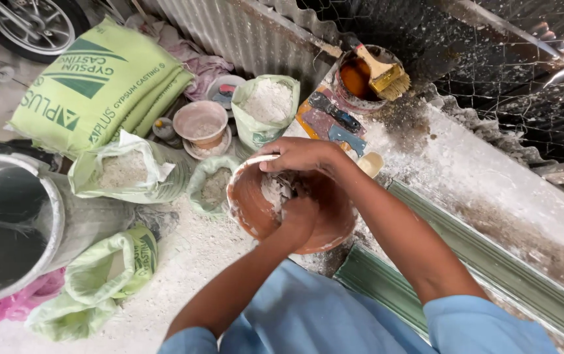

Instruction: The recorder mixes gypsum plaster in a bowl and applies a finish to a terracotta pot using a brush.

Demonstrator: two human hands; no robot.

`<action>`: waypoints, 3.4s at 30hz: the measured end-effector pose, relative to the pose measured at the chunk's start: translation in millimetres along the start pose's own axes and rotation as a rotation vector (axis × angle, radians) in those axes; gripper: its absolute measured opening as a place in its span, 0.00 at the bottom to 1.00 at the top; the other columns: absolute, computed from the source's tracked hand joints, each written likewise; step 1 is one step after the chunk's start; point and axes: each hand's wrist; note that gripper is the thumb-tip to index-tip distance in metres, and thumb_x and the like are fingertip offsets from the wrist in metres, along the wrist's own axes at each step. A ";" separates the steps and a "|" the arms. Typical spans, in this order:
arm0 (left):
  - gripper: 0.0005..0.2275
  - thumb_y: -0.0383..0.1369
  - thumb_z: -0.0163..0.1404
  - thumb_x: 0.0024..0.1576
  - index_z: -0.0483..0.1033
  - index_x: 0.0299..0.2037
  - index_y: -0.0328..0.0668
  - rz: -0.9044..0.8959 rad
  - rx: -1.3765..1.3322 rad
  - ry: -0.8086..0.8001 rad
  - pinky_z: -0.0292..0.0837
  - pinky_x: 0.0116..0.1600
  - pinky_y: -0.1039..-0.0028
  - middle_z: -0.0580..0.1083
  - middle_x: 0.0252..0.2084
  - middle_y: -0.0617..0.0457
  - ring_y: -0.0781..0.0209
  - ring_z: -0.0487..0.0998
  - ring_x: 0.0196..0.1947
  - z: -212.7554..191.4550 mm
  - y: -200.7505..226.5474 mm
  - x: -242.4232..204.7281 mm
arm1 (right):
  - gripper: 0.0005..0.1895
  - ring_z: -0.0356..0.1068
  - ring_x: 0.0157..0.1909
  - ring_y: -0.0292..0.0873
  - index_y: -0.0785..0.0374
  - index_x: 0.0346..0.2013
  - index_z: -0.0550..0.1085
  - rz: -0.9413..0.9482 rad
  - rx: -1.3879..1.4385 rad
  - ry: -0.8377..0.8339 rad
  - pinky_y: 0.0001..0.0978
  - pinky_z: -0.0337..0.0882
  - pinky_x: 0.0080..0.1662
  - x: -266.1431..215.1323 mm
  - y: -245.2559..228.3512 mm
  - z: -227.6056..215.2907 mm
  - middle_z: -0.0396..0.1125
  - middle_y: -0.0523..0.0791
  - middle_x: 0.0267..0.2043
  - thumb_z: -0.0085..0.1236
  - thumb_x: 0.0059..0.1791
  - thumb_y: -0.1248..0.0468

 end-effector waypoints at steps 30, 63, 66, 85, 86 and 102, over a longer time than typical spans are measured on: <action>0.10 0.33 0.45 0.61 0.79 0.44 0.38 -0.042 -0.393 0.003 0.77 0.45 0.54 0.79 0.40 0.39 0.41 0.81 0.40 -19.0 -96.1 -4.7 | 0.26 0.73 0.56 0.46 0.55 0.61 0.72 -0.012 0.093 0.419 0.37 0.68 0.57 -34.9 -9.2 38.4 0.74 0.49 0.54 0.55 0.50 0.49; 0.13 0.32 0.43 0.62 0.75 0.51 0.33 -0.169 -0.446 0.087 0.77 0.35 0.48 0.78 0.34 0.33 0.32 0.81 0.33 -56.8 -117.4 -66.7 | 0.27 0.69 0.63 0.46 0.57 0.64 0.70 -0.171 0.193 0.644 0.37 0.67 0.63 -42.7 53.8 62.5 0.69 0.50 0.63 0.56 0.54 0.49; 0.11 0.34 0.46 0.60 0.77 0.41 0.32 0.019 -0.655 -0.023 0.73 0.43 0.44 0.77 0.35 0.30 0.30 0.79 0.38 -29.6 -102.6 -62.0 | 0.27 0.66 0.65 0.46 0.55 0.66 0.70 -0.234 0.221 0.619 0.38 0.65 0.63 -64.7 39.7 55.0 0.67 0.49 0.66 0.54 0.54 0.50; 0.06 0.28 0.47 0.60 0.75 0.37 0.33 0.309 -0.391 -0.101 0.80 0.40 0.58 0.75 0.40 0.37 0.42 0.81 0.34 -28.6 -79.2 -118.6 | 0.36 0.59 0.70 0.48 0.55 0.72 0.62 0.100 0.355 0.716 0.39 0.60 0.66 -81.6 67.6 34.9 0.59 0.52 0.71 0.56 0.51 0.47; 0.06 0.26 0.46 0.58 0.74 0.41 0.31 0.188 -0.334 -0.062 0.79 0.35 0.56 0.74 0.42 0.36 0.41 0.81 0.32 -60.2 -94.5 -115.8 | 0.37 0.61 0.70 0.49 0.58 0.71 0.61 0.085 0.358 0.704 0.38 0.62 0.65 -78.6 70.9 36.6 0.60 0.52 0.71 0.56 0.51 0.46; 0.08 0.29 0.45 0.59 0.75 0.42 0.35 0.230 -0.527 -0.009 0.76 0.45 0.51 0.74 0.43 0.36 0.36 0.80 0.39 -118.3 -132.3 -96.1 | 0.31 0.68 0.64 0.49 0.58 0.68 0.66 -0.052 0.312 0.741 0.43 0.67 0.63 -81.9 63.1 57.0 0.65 0.51 0.67 0.55 0.53 0.51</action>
Point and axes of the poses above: each hand's wrist, its own x-axis towards the middle knuckle, its own z-axis out of the palm, y = z × x
